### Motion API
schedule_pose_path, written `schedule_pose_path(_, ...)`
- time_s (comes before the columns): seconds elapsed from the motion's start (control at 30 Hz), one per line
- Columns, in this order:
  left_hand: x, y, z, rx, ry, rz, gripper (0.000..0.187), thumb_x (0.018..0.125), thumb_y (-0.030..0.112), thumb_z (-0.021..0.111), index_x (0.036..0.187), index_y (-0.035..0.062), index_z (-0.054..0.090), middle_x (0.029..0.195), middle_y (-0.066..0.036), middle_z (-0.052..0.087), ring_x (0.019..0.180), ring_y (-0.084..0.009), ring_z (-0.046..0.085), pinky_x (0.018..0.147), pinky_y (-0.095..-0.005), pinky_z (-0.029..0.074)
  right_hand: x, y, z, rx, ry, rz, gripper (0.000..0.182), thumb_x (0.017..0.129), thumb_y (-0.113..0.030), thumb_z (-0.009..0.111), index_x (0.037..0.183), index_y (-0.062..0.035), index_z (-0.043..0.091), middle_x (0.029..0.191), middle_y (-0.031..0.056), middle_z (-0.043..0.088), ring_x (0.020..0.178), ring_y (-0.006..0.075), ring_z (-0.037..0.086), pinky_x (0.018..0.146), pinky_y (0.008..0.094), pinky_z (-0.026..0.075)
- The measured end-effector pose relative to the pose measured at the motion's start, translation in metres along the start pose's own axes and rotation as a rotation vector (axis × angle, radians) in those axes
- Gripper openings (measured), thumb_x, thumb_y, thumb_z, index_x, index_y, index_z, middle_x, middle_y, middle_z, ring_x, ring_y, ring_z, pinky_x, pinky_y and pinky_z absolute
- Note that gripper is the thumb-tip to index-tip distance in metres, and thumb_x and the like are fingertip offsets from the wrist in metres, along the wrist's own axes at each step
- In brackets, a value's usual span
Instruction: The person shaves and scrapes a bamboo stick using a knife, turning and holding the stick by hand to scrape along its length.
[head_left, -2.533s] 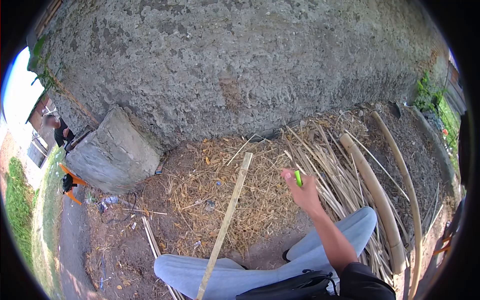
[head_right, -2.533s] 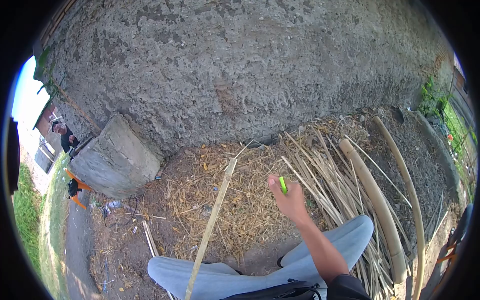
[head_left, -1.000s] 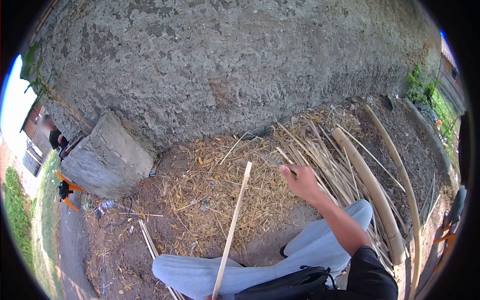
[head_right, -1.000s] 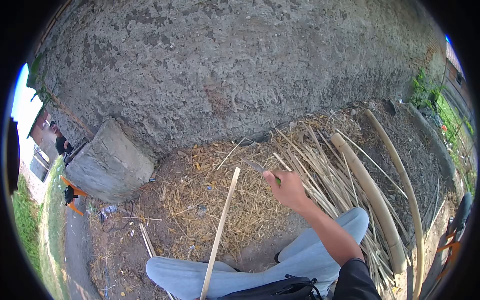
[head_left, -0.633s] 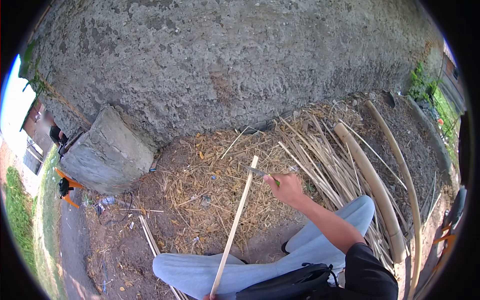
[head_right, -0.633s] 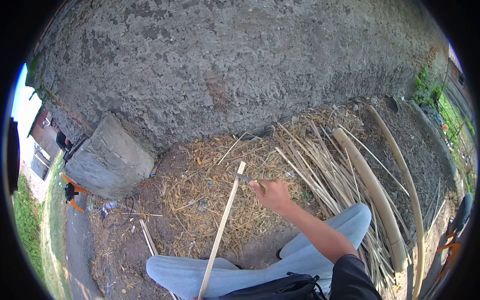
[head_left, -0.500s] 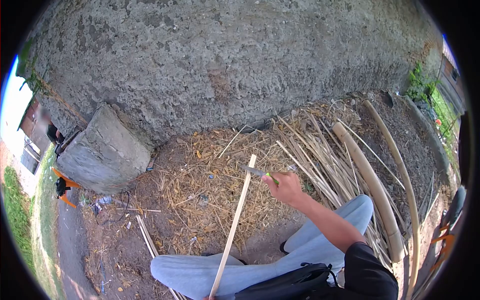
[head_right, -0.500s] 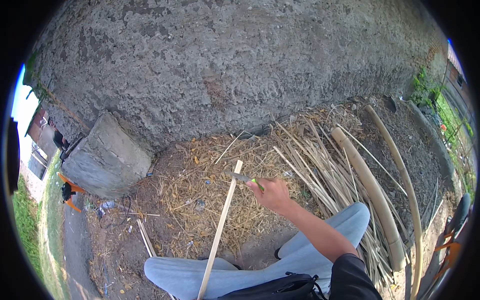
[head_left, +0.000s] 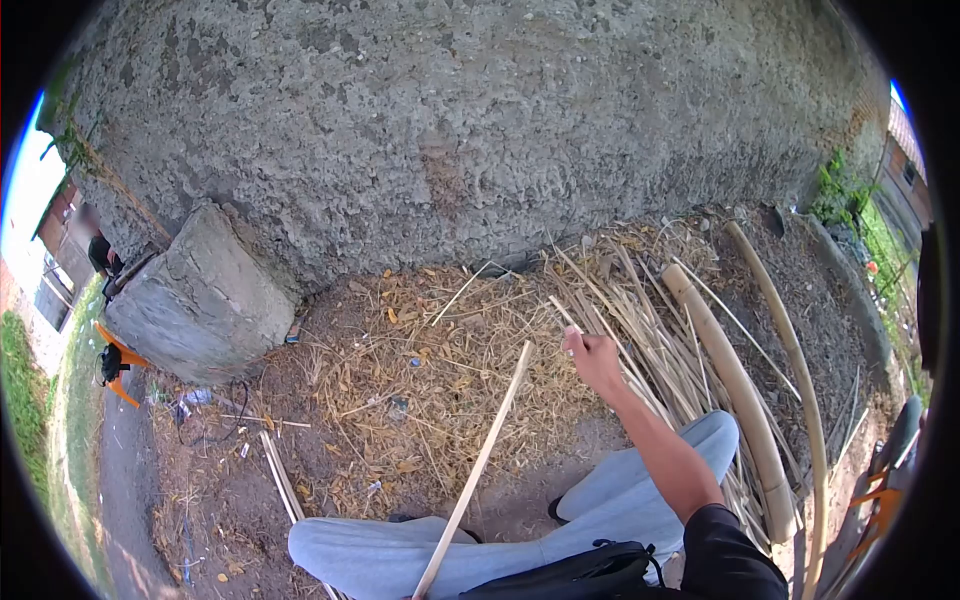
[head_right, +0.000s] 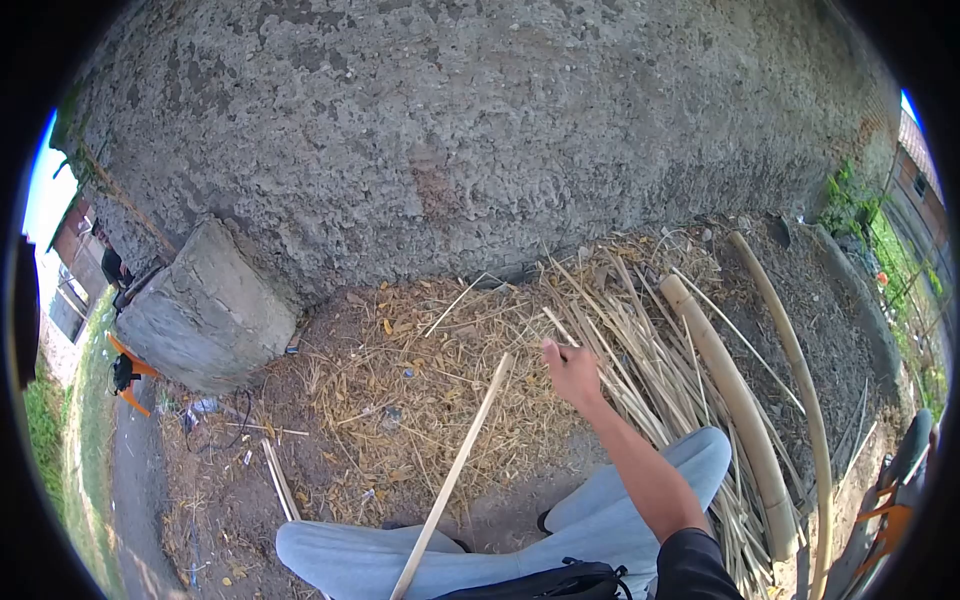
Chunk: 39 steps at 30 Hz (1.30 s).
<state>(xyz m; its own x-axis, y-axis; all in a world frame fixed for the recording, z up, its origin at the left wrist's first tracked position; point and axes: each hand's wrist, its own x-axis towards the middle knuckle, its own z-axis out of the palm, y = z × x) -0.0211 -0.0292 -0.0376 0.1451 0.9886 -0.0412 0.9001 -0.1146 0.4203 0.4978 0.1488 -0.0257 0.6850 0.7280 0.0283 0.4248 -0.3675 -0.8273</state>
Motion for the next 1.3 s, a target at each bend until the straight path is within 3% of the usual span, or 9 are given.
schedule_pose_path(0.17, 0.004, 0.011, -0.009, 0.003, 0.009, -0.029, 0.029, 0.096, 0.028, 0.052, 0.09, 0.0066, 0.072, 0.057, -0.022, 0.06, 0.049, -0.0417, 0.059, 0.045, -0.0491, 0.045, -0.025, -0.035, -0.001, -0.001, 0.057, -0.189, 0.047, 0.096, -0.044, 0.056, 0.085, -0.0022, 0.074, 0.053, 0.0177, 0.057, 0.047, 0.0322, 0.056, 0.054, 0.0432, 0.046)
schedule_pose_path(0.33, 0.003, 0.006, 0.004, 0.043, 0.073, -0.016, 0.028, 0.096, 0.026, 0.053, 0.086, 0.0068, 0.071, 0.055, -0.022, 0.058, 0.045, -0.0403, 0.057, 0.042, -0.0481, 0.043, -0.043, -0.031, 0.003, -0.287, -0.02, -0.465, 0.05, 0.095, -0.047, 0.058, 0.071, -0.0052, 0.069, 0.047, 0.0131, 0.054, 0.044, 0.0344, 0.057, 0.044, 0.0457, 0.044)
schedule_pose_path(0.7, -0.002, 0.03, -0.012, -0.089, 0.132, -0.001, 0.024, 0.094, 0.02, 0.056, 0.082, 0.0038, 0.068, 0.054, -0.021, 0.058, 0.047, -0.0392, 0.057, 0.045, -0.0469, 0.044, -0.037, -0.021, 0.012, -0.319, 0.051, -0.554, 0.051, 0.097, -0.047, 0.055, 0.071, -0.005, 0.069, 0.047, 0.0103, 0.055, 0.042, 0.0293, 0.057, 0.041, 0.0422, 0.043)
schedule_pose_path(0.73, -0.001, 0.033, -0.014, -0.02, 0.093, -0.015, 0.023, 0.094, 0.019, 0.057, 0.083, 0.0041, 0.069, 0.054, -0.02, 0.058, 0.046, -0.039, 0.057, 0.045, -0.0467, 0.043, -0.034, -0.016, 0.013, -0.372, 0.044, -0.54, 0.052, 0.097, -0.047, 0.054, 0.072, -0.0044, 0.069, 0.051, 0.012, 0.058, 0.047, 0.0306, 0.06, 0.044, 0.0433, 0.046)
schedule_pose_path(0.8, -0.013, 0.012, -0.002, 0.055, 0.036, -0.028, 0.021, 0.094, 0.018, 0.057, 0.084, 0.0045, 0.069, 0.054, -0.019, 0.058, 0.046, -0.0387, 0.056, 0.045, -0.0466, 0.043, -0.005, 0.018, 0.018, -0.515, -0.016, -0.095, 0.053, 0.096, -0.048, 0.054, 0.076, -0.0015, 0.071, 0.063, 0.0182, 0.065, 0.061, 0.0367, 0.066, 0.058, 0.0475, 0.052)
schedule_pose_path(0.87, -0.027, -0.042, 0.037, -0.093, 0.213, -0.031, 0.023, 0.094, 0.02, 0.057, 0.084, 0.0049, 0.07, 0.053, -0.018, 0.058, 0.044, -0.0383, 0.055, 0.043, -0.0461, 0.041, 0.034, 0.065, 0.008, -0.369, 0.13, 0.305, 0.055, 0.096, -0.048, 0.054, 0.08, 0.0016, 0.071, 0.073, 0.023, 0.067, 0.074, 0.0419, 0.067, 0.072, 0.0506, 0.053)
schedule_pose_path(1.0, -0.007, 0.018, -0.005, -0.028, 0.081, -0.044, 0.029, 0.095, 0.021, 0.056, 0.073, 0.0039, 0.065, 0.052, -0.02, 0.055, 0.041, -0.0379, 0.052, 0.04, -0.0458, 0.037, 0.008, 0.023, -0.004, -0.349, 0.14, 0.071, 0.055, 0.096, -0.049, 0.053, 0.085, 0.0013, 0.072, 0.068, 0.0236, 0.065, 0.065, 0.0413, 0.064, 0.065, 0.0501, 0.05)
schedule_pose_path(1.17, 0.0, 0.019, -0.004, -0.002, 0.109, -0.005, 0.029, 0.095, 0.021, 0.057, 0.073, 0.0033, 0.064, 0.052, -0.021, 0.054, 0.041, -0.0385, 0.051, 0.04, -0.0458, 0.036, -0.033, -0.044, -0.003, -0.026, 0.095, -0.178, 0.053, 0.096, -0.049, 0.055, 0.084, -0.0016, 0.073, 0.051, 0.0193, 0.055, 0.046, 0.0359, 0.053, 0.051, 0.0453, 0.044)
schedule_pose_path(1.3, 0.004, 0.039, -0.013, 0.002, 0.143, -0.002, 0.026, 0.094, 0.019, 0.059, 0.072, 0.0047, 0.064, 0.052, -0.021, 0.054, 0.041, -0.0377, 0.051, 0.04, -0.0456, 0.037, -0.042, -0.026, 0.007, -0.235, 0.08, -0.359, 0.048, 0.096, -0.046, 0.057, 0.076, -0.004, 0.07, 0.045, 0.0146, 0.05, 0.042, 0.0342, 0.054, 0.046, 0.0445, 0.043)
